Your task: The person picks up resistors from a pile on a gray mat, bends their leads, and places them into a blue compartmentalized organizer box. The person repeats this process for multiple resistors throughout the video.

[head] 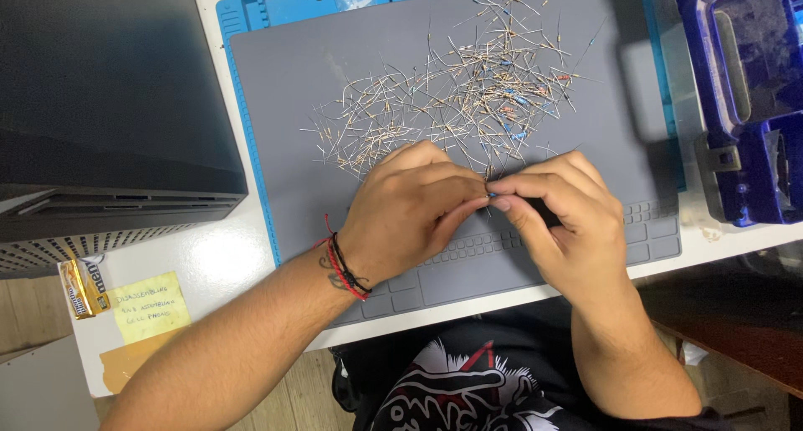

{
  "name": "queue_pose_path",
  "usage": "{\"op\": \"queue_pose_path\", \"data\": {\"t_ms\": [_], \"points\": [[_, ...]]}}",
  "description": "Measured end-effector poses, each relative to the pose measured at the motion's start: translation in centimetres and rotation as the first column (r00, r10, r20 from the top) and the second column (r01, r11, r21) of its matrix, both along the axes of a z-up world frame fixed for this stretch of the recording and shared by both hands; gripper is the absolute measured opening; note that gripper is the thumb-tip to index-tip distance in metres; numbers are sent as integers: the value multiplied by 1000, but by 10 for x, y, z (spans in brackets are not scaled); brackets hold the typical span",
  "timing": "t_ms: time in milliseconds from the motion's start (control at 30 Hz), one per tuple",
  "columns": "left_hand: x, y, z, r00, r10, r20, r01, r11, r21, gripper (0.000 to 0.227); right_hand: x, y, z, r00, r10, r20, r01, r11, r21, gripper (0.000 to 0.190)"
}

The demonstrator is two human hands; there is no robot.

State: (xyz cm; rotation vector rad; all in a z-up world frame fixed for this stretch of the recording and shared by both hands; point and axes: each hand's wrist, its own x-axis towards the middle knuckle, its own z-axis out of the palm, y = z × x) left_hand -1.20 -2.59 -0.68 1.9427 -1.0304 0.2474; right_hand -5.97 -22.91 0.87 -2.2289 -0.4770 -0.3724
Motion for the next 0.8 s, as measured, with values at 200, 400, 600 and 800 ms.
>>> {"op": "queue_pose_path", "data": {"t_ms": [200,400,600,800], "points": [[0,1,3,1000,-1,1,1,999,39,15,0,1,1,1000,13,1,-13,1000,-14,6],[0,0,1,1000,-20,10,20,999,44,11,-1,-1,-1,995,3,-98,4,998,66,3],[0,0,7,999,-41,-10,41,999,24,17,-1,-1,-4,997,-11,-73,16,997,69,7],[0,0,4,999,-38,2,38,999,32,11,-1,-2,-6,994,-4,-109,18,991,131,8]]}}
